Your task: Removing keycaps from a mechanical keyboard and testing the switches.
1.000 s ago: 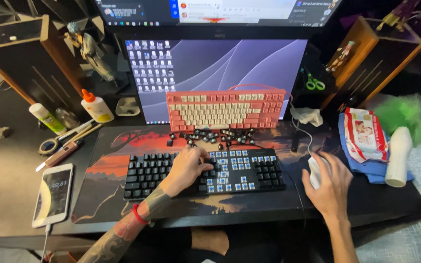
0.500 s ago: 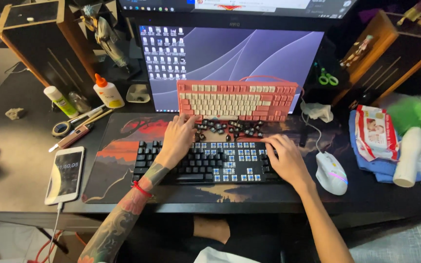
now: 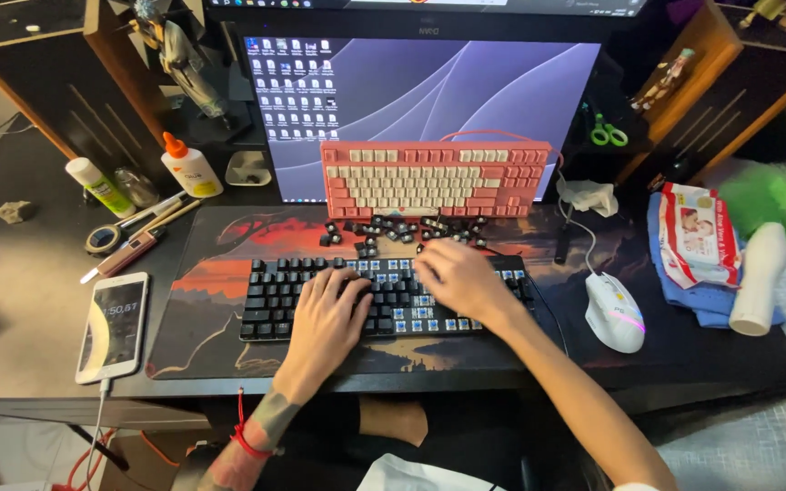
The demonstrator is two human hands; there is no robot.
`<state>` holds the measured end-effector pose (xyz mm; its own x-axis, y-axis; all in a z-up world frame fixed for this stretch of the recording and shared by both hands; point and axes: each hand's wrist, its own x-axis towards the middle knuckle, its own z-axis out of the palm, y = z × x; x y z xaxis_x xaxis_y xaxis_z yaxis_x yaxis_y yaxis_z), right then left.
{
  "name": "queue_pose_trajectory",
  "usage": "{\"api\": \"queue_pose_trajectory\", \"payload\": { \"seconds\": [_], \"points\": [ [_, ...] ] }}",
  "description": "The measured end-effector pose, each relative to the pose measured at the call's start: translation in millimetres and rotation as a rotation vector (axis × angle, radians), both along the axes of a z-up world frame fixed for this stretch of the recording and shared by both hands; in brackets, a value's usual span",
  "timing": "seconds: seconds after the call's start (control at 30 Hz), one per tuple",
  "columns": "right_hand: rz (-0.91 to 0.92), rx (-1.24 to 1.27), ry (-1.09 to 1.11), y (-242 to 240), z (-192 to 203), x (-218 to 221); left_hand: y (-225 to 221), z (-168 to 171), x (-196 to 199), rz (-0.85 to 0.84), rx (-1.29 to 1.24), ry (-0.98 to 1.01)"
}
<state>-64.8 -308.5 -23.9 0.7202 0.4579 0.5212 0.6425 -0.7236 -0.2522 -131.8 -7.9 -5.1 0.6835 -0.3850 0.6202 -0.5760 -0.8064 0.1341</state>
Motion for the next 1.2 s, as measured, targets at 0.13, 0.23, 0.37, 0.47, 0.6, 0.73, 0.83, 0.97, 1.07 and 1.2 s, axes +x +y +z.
{"api": "queue_pose_trajectory", "payload": {
  "seconds": [0.13, 0.23, 0.37, 0.47, 0.6, 0.73, 0.83, 0.97, 1.07, 1.2],
  "points": [
    [-0.005, -0.062, 0.1, 29.6, 29.0, -0.6, -4.5, -4.5, -9.8, 0.015, 0.017, -0.099],
    [-0.04, -0.231, 0.449, 34.4, 66.8, 2.4, -4.3, -8.8, -11.8, 0.037, 0.017, -0.175],
    [0.036, -0.266, 0.715, 24.3, 91.7, 17.2, -6.4, -17.8, -8.8, 0.045, 0.016, -0.232],
    [0.09, -0.285, 0.802, 19.1, 77.7, 41.5, -7.5, -18.4, -8.3, 0.049, 0.011, -0.245],
    [0.139, -0.33, 0.844, 20.1, 55.8, 65.4, -7.6, -13.2, -10.6, 0.044, 0.01, -0.241],
    [0.149, -0.324, 0.868, 20.5, 54.7, 72.9, -6.5, -14.7, -10.1, 0.044, 0.011, -0.235],
    [0.12, -0.303, 0.842, 22.0, 66.1, 68.2, -6.9, -15.4, -9.8, 0.047, 0.017, -0.238],
    [0.087, -0.201, 0.819, 26.2, 84.3, 60.4, -6.3, -14.6, -9.8, 0.042, 0.004, -0.227],
    [0.046, -0.072, 0.719, 26.5, 81.3, 66.4, -4.9, -15.6, -10.5, 0.04, 0.009, -0.219],
    [-0.079, -0.109, 0.5, 35.7, 104.3, 51.5, -4.7, -16.7, -9.9, 0.052, 0.016, -0.219]
  ]
}}
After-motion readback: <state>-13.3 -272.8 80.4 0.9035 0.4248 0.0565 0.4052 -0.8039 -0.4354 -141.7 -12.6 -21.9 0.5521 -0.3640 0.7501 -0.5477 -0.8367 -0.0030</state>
